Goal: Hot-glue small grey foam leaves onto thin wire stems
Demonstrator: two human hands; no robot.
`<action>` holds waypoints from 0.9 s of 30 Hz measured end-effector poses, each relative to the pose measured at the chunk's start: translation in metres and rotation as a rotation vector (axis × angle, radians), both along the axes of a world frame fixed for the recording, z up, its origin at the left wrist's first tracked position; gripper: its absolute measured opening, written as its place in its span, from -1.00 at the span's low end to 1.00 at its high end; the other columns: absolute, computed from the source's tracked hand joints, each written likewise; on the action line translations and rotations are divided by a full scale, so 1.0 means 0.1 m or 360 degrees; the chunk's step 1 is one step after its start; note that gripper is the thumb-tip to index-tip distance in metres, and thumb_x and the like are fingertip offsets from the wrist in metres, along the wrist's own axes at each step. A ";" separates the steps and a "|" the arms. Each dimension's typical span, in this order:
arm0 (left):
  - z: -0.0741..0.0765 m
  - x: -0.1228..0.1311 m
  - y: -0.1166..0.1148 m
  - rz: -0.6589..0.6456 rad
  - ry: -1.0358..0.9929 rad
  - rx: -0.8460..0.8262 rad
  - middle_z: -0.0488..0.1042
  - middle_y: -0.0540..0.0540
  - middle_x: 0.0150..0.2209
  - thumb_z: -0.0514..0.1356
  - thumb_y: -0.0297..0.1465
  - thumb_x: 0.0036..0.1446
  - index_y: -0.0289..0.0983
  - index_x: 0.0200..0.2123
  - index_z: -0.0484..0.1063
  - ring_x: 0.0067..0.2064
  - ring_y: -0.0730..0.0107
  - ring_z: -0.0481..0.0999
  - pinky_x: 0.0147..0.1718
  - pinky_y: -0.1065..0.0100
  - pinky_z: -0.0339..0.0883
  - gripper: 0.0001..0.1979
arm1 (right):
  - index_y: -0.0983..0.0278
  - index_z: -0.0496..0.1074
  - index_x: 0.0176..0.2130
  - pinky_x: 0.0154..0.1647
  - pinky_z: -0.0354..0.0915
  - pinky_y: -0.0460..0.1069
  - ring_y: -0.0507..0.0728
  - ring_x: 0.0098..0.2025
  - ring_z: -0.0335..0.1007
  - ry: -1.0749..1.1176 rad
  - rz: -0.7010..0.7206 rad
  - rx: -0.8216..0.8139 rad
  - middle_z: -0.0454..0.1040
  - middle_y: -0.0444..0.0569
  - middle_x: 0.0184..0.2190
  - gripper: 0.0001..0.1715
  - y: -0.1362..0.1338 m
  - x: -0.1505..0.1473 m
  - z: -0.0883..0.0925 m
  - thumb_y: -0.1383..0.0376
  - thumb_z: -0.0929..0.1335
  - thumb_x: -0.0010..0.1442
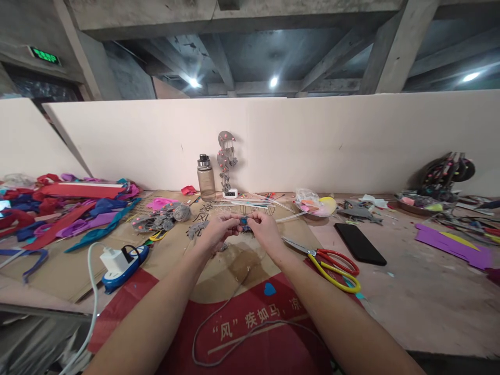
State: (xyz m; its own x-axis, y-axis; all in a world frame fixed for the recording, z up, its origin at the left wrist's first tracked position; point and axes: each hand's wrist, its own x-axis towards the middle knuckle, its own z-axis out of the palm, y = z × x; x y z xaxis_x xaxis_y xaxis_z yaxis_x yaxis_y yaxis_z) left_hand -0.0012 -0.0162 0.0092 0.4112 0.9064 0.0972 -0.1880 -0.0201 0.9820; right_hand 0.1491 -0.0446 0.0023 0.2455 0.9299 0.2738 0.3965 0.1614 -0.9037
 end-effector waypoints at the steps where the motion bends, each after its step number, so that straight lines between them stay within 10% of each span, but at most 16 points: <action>1: -0.01 0.00 0.00 0.0015 0.0044 0.0039 0.49 -0.07 -0.52 0.36 -0.34 -0.21 -0.38 -0.37 0.56 -0.48 0.49 0.41 -0.46 0.44 0.24 -0.72 | 0.30 0.45 -0.41 -0.45 0.10 -0.09 0.02 -0.51 0.20 -0.0011 0.0001 -0.0003 0.37 -0.17 -0.58 -0.80 -0.01 0.00 0.00 0.24 0.29 0.00; 7: -0.08 0.03 0.05 0.0242 0.0285 0.0353 0.43 -0.01 -0.61 0.32 -0.31 -0.13 -0.35 -0.49 0.51 -0.54 0.52 0.34 -0.50 0.45 0.19 -0.81 | 0.29 0.41 -0.48 -0.48 0.07 -0.09 0.01 -0.52 0.18 -0.0054 0.0045 0.0021 0.38 -0.15 -0.58 -0.82 -0.10 -0.05 0.07 0.24 0.28 -0.02; 16: -0.05 -0.04 0.07 -0.0059 0.0107 -0.0017 0.50 -0.09 -0.54 0.36 -0.31 -0.19 -0.37 -0.40 0.54 -0.50 0.49 0.43 -0.46 0.45 0.29 -0.73 | 0.30 0.43 -0.46 -0.43 0.09 -0.09 0.01 -0.49 0.20 -0.0057 0.0032 -0.0037 0.40 -0.16 -0.56 -0.83 -0.07 -0.02 0.03 0.26 0.29 -0.01; 27: -0.09 0.02 0.05 0.0249 0.0457 0.0441 0.51 -0.06 -0.58 0.31 -0.29 -0.09 -0.33 -0.46 0.53 -0.56 0.47 0.43 -0.52 0.43 0.34 -0.80 | 0.29 0.47 -0.40 -0.43 0.10 -0.09 0.02 -0.50 0.20 -0.0249 -0.0015 0.0084 0.39 -0.16 -0.56 -0.87 -0.13 -0.03 0.01 0.29 0.33 0.08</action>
State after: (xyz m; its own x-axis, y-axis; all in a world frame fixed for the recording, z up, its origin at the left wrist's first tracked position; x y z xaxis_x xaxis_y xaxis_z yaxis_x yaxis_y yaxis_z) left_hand 0.0010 -0.0112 0.0002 0.3165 0.9158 0.2474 0.1183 -0.2969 0.9475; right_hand 0.1459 -0.0577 0.0038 0.2046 0.9112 0.3575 0.5334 0.2025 -0.8212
